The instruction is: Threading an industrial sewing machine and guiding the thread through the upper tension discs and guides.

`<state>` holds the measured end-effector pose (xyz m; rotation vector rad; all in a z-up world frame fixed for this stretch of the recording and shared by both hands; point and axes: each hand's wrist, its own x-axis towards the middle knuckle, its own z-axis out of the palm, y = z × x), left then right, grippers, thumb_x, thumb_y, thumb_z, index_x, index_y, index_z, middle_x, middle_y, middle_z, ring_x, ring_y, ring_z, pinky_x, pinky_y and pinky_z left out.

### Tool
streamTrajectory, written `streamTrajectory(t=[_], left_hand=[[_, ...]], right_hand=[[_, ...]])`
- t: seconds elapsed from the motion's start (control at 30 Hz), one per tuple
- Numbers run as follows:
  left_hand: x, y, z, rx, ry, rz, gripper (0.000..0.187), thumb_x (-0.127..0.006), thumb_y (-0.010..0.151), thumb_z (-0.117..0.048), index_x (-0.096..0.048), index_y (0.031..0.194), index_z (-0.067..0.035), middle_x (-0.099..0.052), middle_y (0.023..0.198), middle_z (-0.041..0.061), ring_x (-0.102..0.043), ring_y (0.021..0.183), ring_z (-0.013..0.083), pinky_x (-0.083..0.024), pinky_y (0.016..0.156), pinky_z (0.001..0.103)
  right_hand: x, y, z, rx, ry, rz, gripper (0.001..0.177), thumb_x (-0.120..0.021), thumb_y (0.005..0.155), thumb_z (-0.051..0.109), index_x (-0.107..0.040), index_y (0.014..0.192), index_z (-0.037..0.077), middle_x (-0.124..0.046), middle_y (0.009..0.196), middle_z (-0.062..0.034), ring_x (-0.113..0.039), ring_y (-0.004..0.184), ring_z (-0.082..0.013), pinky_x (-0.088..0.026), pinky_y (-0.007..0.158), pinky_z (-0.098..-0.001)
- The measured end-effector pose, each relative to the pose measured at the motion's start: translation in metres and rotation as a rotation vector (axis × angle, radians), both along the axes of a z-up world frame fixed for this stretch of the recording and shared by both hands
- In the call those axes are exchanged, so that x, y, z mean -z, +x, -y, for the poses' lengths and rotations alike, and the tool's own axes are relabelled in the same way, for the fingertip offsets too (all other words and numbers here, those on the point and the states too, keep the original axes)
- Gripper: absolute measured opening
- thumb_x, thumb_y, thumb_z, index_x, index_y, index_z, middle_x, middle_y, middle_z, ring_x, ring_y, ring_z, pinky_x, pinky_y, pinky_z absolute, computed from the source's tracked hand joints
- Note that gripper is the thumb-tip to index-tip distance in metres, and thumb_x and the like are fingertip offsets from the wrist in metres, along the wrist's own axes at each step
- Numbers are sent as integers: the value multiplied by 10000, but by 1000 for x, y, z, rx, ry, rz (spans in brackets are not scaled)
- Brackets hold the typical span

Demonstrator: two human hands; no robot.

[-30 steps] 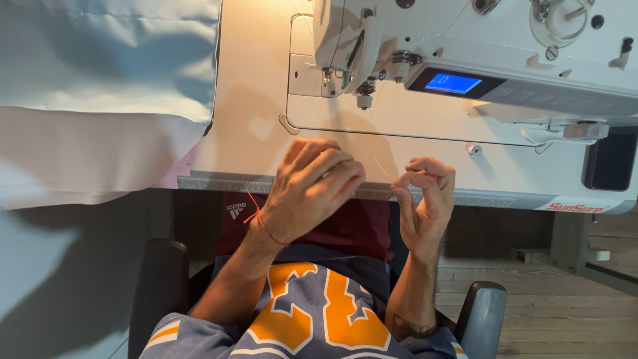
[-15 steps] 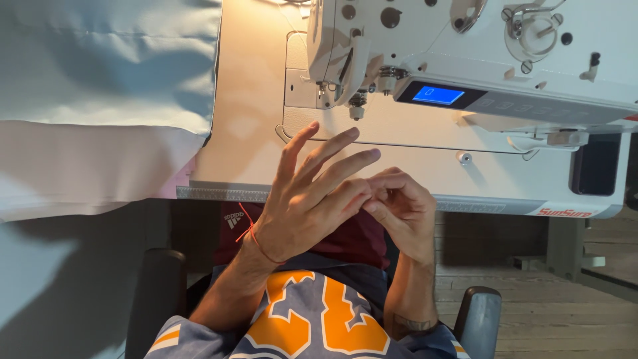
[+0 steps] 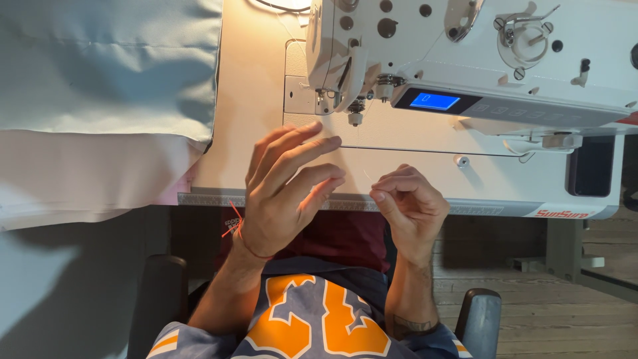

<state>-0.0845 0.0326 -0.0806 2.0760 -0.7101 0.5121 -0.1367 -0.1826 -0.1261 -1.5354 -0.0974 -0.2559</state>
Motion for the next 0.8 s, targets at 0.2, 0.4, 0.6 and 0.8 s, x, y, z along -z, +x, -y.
streamTrajectory(t=[0.2,0.4,0.6,0.8], left_hand=[[21,9,22,176,111,-14,443,-773,860,-86,-716,1296,-137,-682,1338,12,-634,1151,200,-464,1058,356],[53,14,27,232,174,-94,428,-818,887,-240,-708,1278,-105,-721,1106,-16,-637,999,161,-458,923,354],[43,18,22,66,4,-39,427,-842,868,-368,-707,1168,-96,-717,1068,24,-675,947,187,-499,802,360],[48,33,45,-191,-197,-11,445,-945,825,-268,-750,1146,-28,-539,586,-23,-517,465,115,-417,489,295]], right_hand=[[0,3,-2,-2,43,23,129,-749,916,-100,-685,1008,-37,-680,967,-110,-601,873,-122,-485,734,-221],[-8,27,-12,158,49,76,123,-737,930,-116,-672,1005,-43,-678,986,-104,-634,838,-126,-527,727,-239],[-29,52,-20,381,-522,270,149,-806,937,-103,-713,1032,-35,-718,985,-90,-691,862,-171,-538,786,-272],[-44,53,-18,437,-714,290,188,-865,931,-65,-743,1041,26,-712,996,-66,-691,877,-188,-536,757,-269]])
